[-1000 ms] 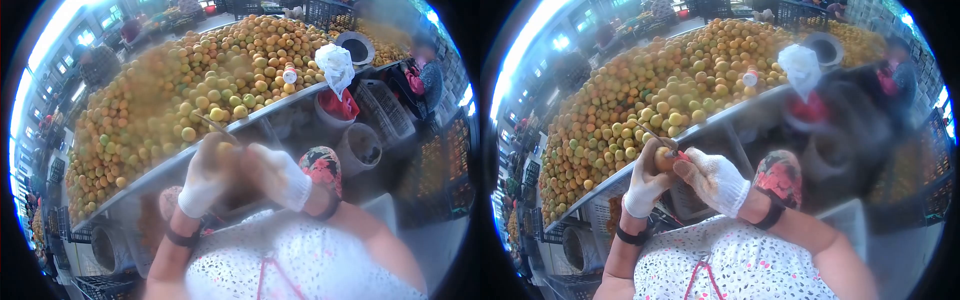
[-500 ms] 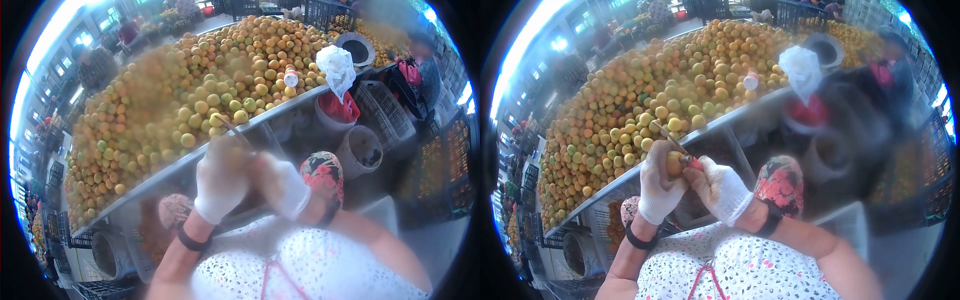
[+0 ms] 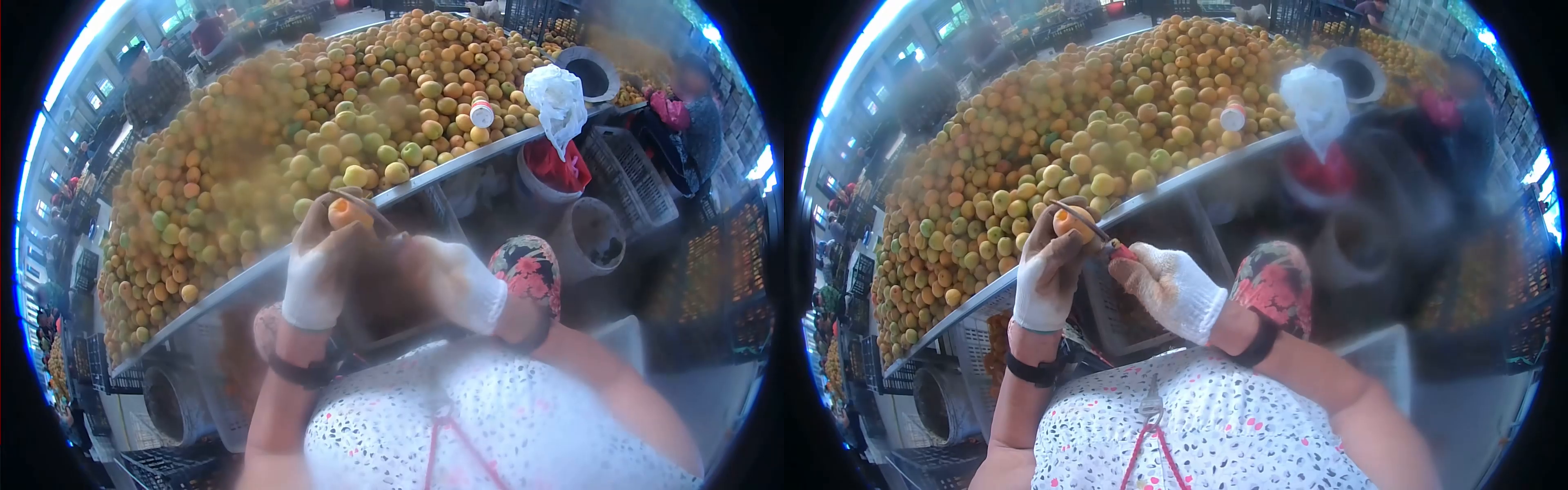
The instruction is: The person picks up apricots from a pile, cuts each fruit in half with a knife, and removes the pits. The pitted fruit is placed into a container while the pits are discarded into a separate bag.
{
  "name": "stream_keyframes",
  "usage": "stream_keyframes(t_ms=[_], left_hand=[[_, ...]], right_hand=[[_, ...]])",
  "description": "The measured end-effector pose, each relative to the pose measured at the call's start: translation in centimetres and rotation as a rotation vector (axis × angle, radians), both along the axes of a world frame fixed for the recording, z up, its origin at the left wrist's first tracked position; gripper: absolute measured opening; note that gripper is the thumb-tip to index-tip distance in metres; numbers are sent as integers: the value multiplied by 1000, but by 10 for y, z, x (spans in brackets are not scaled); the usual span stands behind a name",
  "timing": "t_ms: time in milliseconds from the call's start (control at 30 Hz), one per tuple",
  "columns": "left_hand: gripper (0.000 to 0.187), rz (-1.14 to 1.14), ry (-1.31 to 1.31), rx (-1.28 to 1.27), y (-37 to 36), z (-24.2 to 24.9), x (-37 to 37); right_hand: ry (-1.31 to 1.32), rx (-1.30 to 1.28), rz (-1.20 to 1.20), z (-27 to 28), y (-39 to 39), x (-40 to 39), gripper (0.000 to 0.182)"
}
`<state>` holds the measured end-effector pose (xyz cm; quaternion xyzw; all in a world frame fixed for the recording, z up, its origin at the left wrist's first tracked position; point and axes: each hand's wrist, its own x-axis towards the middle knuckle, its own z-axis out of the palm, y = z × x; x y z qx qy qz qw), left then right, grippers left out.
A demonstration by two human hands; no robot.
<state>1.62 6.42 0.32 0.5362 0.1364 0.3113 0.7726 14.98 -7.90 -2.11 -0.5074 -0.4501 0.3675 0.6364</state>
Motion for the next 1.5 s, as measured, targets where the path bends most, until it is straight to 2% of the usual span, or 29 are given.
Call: stream_keyframes(t_ms=[67, 167, 267, 400, 533, 600, 700, 833, 900, 1000, 1033, 1067, 1133, 1167, 1233, 1267, 1333, 1367, 1433, 1500], left_hand=[[47, 19, 9, 31, -4, 3, -1], [44, 42, -6, 61, -12, 7, -4], [41, 53, -40, 74, -19, 14, -6], [40, 119, -20, 180, -27, 21, -7], [39, 82, -17, 168, -34, 24, -6], [50, 47, -83, 17, -38, 19, 1], [53, -6, -169, -64, -39, 9, 11], [57, -21, -185, -219, -42, 0, 23], [66, -55, -196, -356, -45, -1, 29], [75, -17, -177, -394, -47, -17, 43], [76, 59, -77, -256, -46, -16, 44], [76, 60, -77, -254, -44, -21, 45], [72, 376, 259, 346, -40, -32, 46], [72, 376, 260, 347, -37, -33, 45], [65, 487, 353, 610, -30, -27, 41], [65, 490, 351, 613, -31, -24, 39], [57, 113, -224, -104, -34, -16, 35], [57, 113, -228, -99, -41, -11, 36], [52, 276, 52, 214, -58, -7, 39], [52, 208, 42, 152, -55, -11, 32]], right_hand=[[-400, -42, -93, 2, -2, 0, 24], [-530, -94, -119, 10, -7, 0, 21], [-518, -5, -141, 9, -11, -3, 19], [-602, 3, -183, 14, -18, -5, 20], [-651, -11, -224, 11, -22, -6, 26], [-661, -28, -230, 6, -23, -7, 28], [-621, -41, -235, 1, -21, -8, 29], [-710, -63, -302, 0, -17, -6, 27], [-737, -81, -329, 0, -12, -5, 26], [-737, -39, -378, -4, -4, -3, 25], [-768, -29, -377, -9, -3, -1, 24], [-799, -18, -376, -12, -1, 1, 24], [-795, -50, -380, -6, 0, 0, 23], [-792, -82, -382, -4, 0, 0, 23], [-811, -72, -370, -8, 0, 1, 23], [-831, -62, -361, -8, 0, 1, 24], [-833, -58, -364, -6, -3, -1, 24], [-832, -57, -366, -4, -4, -2, 24], [-817, -37, -374, -8, -4, -3, 24], [-803, -18, -378, -8, -7, -7, 25]])
